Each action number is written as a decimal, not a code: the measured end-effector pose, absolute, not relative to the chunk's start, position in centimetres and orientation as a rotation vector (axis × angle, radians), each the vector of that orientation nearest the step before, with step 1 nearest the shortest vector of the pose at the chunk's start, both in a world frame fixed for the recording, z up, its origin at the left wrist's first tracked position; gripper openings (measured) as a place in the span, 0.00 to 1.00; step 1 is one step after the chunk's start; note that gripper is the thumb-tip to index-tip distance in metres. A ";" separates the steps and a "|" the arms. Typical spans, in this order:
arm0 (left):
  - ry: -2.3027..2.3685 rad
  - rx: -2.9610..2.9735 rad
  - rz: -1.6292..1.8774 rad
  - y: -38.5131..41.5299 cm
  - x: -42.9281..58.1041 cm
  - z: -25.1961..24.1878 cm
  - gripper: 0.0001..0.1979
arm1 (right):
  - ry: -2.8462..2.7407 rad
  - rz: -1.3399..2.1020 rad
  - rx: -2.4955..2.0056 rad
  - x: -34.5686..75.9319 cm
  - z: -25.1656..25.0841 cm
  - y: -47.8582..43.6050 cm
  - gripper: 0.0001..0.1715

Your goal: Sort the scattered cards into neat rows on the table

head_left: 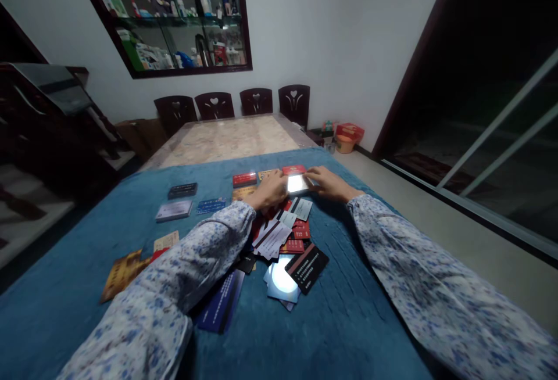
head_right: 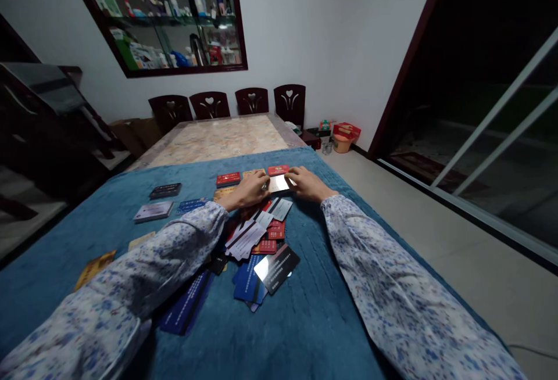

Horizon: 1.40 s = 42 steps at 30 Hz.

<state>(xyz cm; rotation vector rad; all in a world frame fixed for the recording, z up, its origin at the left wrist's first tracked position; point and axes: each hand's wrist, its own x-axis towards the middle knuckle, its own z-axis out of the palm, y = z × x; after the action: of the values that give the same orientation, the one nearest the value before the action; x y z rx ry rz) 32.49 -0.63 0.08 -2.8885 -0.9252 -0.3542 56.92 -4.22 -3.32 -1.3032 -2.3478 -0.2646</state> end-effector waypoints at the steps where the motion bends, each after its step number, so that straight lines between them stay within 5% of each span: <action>1: -0.934 -2.896 -0.358 -0.4 32.8 -0.1 0.09 | -2.346 -0.247 -1.318 57.1 -3.5 -3.9 0.18; 19: -1.103 -2.956 -0.198 2.1 35.4 -1.6 0.10 | -2.379 0.089 -1.505 58.5 -3.6 -1.6 0.20; 42: -1.165 -2.959 -0.141 0.6 35.3 -0.5 0.10 | -2.423 0.076 -1.558 58.3 -3.4 -1.2 0.21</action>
<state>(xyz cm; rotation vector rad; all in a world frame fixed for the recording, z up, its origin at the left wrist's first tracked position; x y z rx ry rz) 35.34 0.64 -0.51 -2.9590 -1.1647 -0.1410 58.33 -1.19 -3.37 -1.5579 -2.4233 0.0765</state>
